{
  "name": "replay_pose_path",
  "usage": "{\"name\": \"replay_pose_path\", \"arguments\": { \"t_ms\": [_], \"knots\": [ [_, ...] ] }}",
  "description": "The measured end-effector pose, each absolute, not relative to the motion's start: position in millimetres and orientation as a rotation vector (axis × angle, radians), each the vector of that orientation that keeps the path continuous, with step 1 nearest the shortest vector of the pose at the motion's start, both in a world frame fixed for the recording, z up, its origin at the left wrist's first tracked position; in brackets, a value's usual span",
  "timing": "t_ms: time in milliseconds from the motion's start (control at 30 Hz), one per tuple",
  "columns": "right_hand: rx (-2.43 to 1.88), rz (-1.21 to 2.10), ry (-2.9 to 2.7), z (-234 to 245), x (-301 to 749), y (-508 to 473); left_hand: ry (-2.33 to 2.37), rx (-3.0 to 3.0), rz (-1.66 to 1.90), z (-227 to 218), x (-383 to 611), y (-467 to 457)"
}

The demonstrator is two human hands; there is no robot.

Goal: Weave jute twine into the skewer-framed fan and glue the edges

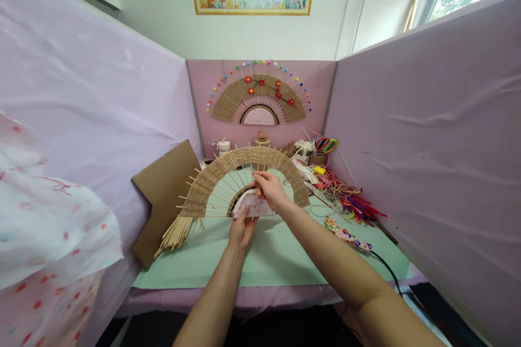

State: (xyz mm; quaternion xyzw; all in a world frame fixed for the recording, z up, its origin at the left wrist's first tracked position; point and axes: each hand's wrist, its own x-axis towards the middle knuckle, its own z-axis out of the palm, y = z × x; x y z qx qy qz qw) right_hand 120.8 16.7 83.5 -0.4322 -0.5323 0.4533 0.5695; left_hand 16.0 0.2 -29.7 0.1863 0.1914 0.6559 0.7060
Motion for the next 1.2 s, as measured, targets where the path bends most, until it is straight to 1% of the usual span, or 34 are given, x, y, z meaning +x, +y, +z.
{"name": "replay_pose_path", "arguments": {
  "t_ms": [167, 300, 467, 667, 900, 1100, 1200],
  "knots": [
    [-0.866, 1.293, -1.074, 101.4, 86.0, 28.4, 0.395, 0.469, 1.509, -26.4, 14.8, 0.9],
    [-0.816, 1.388, -0.984, 116.7, 77.7, 34.5, 0.370, 0.487, 1.526, -23.6, 16.7, -0.2],
    [-0.825, 1.383, -0.936, 115.9, 74.0, 31.8, 0.344, 0.518, 1.531, -22.0, 17.4, -3.3],
    [-0.900, 1.304, -1.008, 111.1, 77.5, 29.8, 0.335, 0.541, 1.524, -21.2, 17.2, -6.7],
    [-1.033, 1.034, -1.234, 95.2, 82.9, 20.4, 0.380, 0.533, 1.465, -24.5, 17.1, -4.9],
    [-1.008, 0.566, -1.459, 85.0, 94.9, 4.4, 0.305, 0.546, 1.394, -32.7, 14.0, -0.9],
    [-0.949, 0.194, -1.736, 91.5, 97.5, 13.6, 0.276, 0.566, 1.374, -35.8, 13.2, 0.2]
  ]
}}
